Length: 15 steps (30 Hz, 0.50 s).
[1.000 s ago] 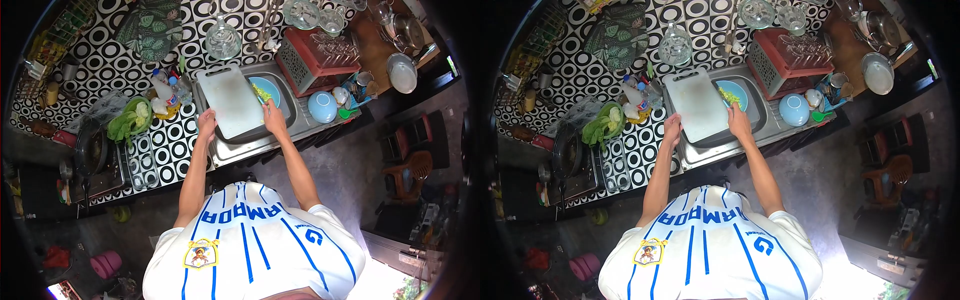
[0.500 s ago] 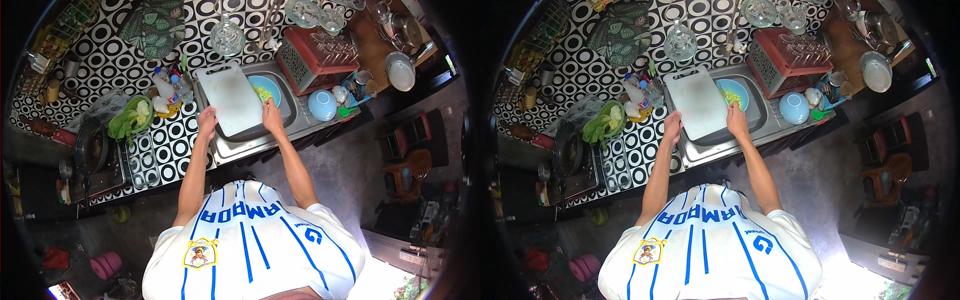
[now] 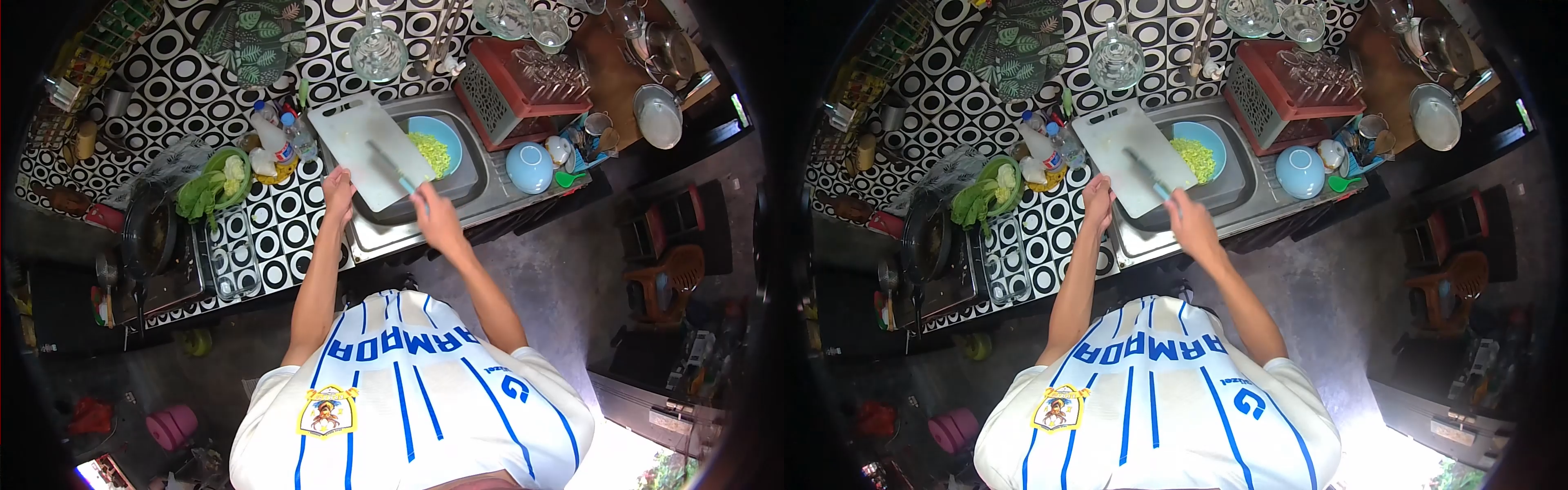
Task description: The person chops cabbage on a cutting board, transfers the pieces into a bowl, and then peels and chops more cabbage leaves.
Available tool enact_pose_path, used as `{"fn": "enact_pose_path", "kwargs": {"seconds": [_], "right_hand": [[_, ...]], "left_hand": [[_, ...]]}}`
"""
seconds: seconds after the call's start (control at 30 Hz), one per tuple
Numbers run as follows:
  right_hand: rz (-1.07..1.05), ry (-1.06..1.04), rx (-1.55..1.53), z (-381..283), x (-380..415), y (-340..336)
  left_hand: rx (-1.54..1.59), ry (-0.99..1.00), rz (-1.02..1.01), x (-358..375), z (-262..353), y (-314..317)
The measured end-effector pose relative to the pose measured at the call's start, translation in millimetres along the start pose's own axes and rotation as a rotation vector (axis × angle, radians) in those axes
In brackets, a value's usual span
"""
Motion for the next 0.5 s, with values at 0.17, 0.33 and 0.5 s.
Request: {"fn": "enact_pose_path", "kwargs": {"seconds": [0.17, 0.33, 0.5], "right_hand": [[-0.174, 0.007, 0.080, -20, 42, 13], [-0.103, -0.008, 0.111, 9, 32, 12], [-0.019, 0.078, 0.167, 63, 5, -3]], "left_hand": [[0.005, 0.005, 0.009, 0, 8, 1], [0.002, -0.023, 0.035, -5, 7, -6], [-0.009, -0.030, -0.003, 3, 18, -4]]}}
Point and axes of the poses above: each hand's wrist, its own x-axis away from the middle knuckle, its own y-axis out of the palm, z = x × y, the point moved 4 cm from there along -x, towards the middle knuckle, and after that the axes turned 5 degrees about z, right-handed, at the moved point
